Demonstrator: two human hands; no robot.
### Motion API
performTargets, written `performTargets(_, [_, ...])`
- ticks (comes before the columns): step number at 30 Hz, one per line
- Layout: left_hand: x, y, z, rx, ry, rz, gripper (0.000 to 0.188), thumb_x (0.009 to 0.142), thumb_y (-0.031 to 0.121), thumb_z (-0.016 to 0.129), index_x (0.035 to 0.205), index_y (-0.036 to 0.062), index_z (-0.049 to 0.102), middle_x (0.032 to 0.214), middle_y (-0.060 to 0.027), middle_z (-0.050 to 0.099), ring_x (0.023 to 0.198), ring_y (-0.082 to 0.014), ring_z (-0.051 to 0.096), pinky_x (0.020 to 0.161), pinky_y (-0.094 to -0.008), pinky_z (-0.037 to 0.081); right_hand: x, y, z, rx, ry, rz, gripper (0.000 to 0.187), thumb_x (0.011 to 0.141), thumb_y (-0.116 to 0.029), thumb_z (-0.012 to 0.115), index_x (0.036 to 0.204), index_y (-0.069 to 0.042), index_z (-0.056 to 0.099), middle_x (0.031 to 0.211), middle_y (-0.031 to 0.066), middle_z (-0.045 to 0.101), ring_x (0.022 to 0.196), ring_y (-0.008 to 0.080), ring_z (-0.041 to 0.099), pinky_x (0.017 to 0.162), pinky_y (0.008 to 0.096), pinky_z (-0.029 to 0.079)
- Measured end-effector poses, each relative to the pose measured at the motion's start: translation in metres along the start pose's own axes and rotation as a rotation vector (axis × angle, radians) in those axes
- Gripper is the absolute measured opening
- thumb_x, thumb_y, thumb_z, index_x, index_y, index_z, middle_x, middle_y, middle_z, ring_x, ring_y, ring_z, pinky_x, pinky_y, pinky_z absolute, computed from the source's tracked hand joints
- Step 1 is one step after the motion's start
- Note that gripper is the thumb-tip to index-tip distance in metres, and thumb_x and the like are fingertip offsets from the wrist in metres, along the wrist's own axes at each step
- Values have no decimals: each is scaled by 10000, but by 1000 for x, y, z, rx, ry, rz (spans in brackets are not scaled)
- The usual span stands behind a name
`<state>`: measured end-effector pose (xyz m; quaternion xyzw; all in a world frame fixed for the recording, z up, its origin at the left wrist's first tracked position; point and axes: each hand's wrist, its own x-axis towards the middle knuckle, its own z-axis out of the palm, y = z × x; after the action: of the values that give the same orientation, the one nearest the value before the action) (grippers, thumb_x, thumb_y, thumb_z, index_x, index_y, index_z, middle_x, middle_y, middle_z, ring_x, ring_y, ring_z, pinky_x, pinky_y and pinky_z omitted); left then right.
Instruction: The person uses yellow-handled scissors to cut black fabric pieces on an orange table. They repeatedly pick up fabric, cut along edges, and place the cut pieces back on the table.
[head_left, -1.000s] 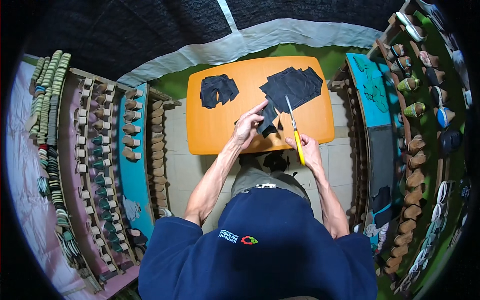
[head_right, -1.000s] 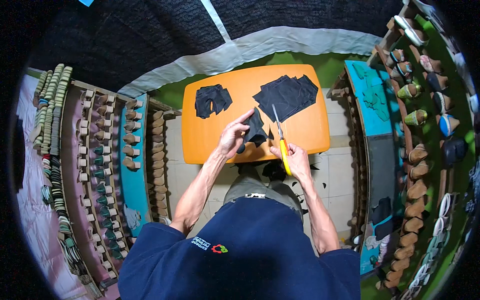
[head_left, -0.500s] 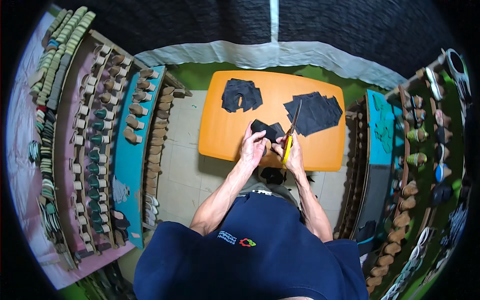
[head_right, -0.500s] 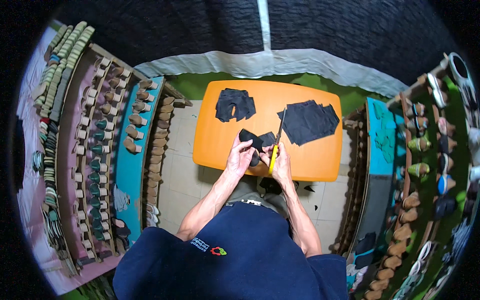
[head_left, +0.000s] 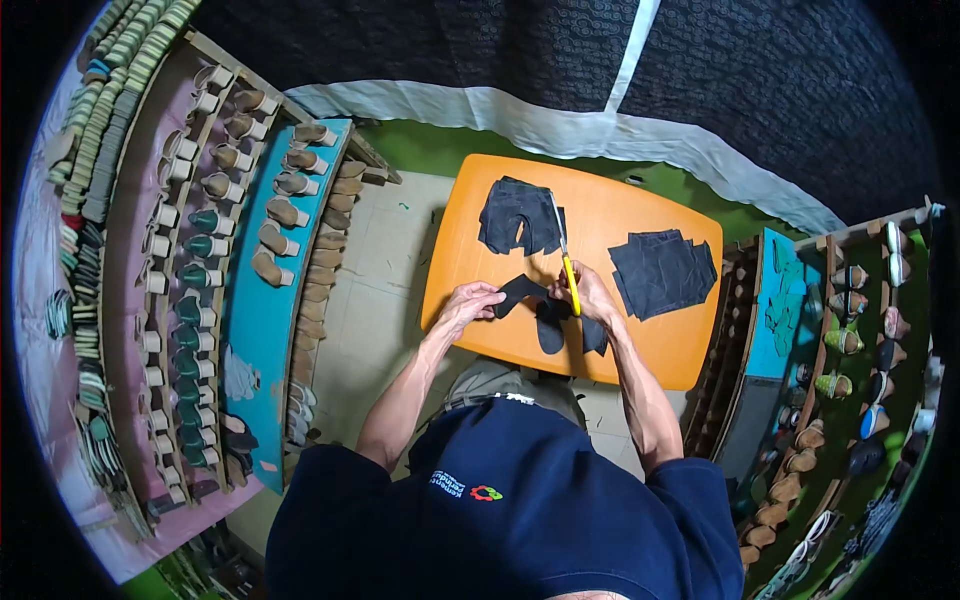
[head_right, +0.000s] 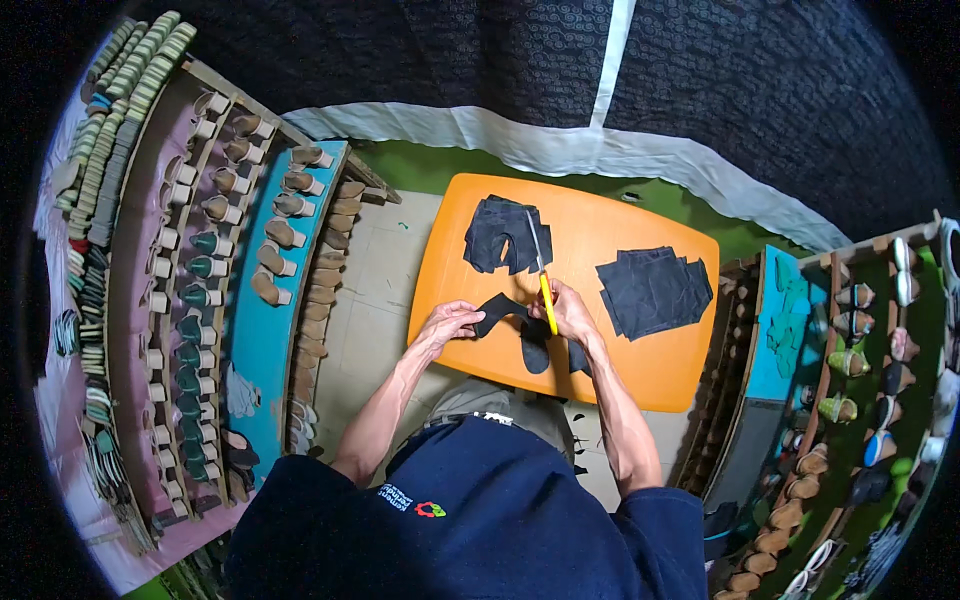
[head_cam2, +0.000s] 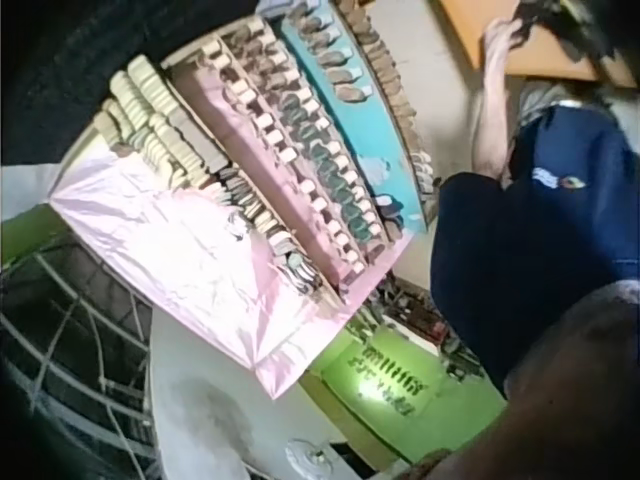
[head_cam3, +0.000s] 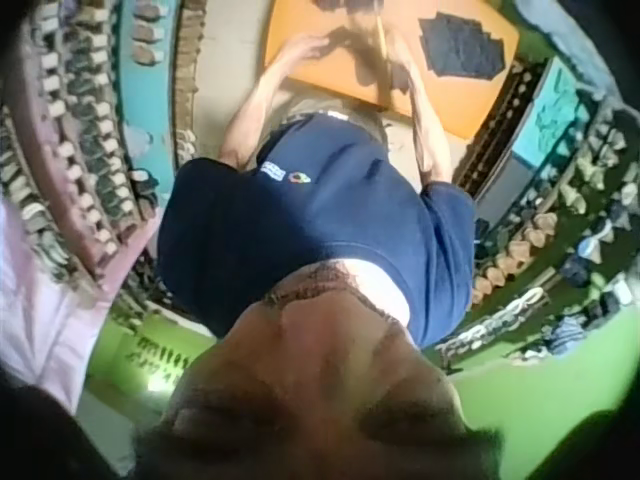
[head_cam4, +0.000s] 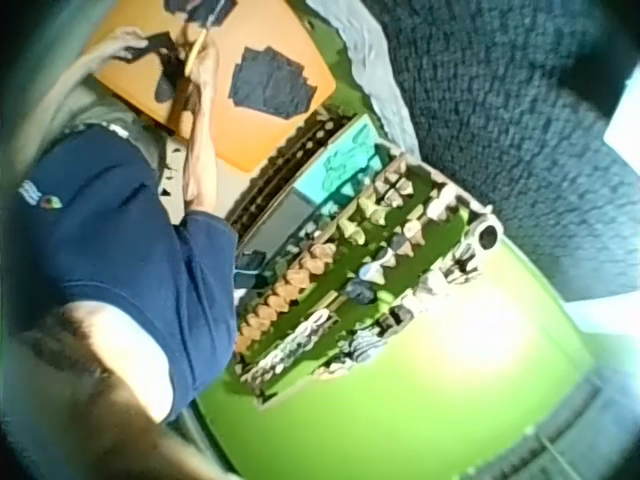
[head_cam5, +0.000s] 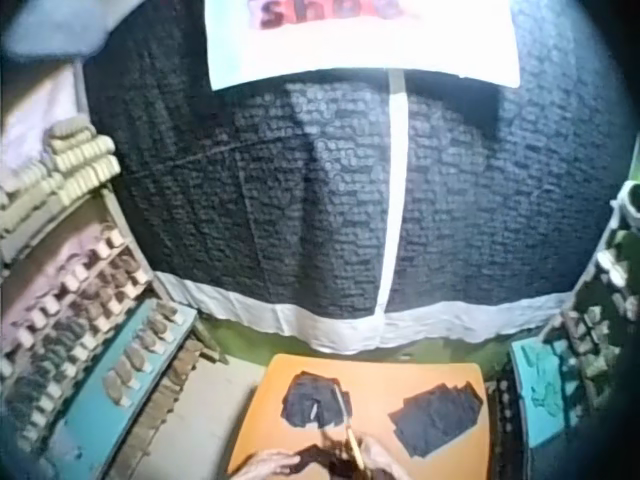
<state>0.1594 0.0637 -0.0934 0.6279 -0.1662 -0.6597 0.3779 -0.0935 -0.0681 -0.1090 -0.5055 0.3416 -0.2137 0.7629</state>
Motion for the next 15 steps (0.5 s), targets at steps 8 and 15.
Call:
performTargets(8, [98,38,-18,-232,132,18,508,801,243,831,1209,56,595,1010,-70,680,870,-213,677,794,-365,583,136,-53,-28,-836,188,-59,311,815,-248,733,1020,-42,624,849,188,701,783,336,691,726,455,525])
performTargets(15, [135,8,-5,55,476,452,397,832,64,749,1211,43,632,885,-27,600,806,-132,583,761,-270,486,94,-54,-47,-1049,499,68,403,829,-254,678,1178,-68,602,943,261,695,903,454,670,789,535,524])
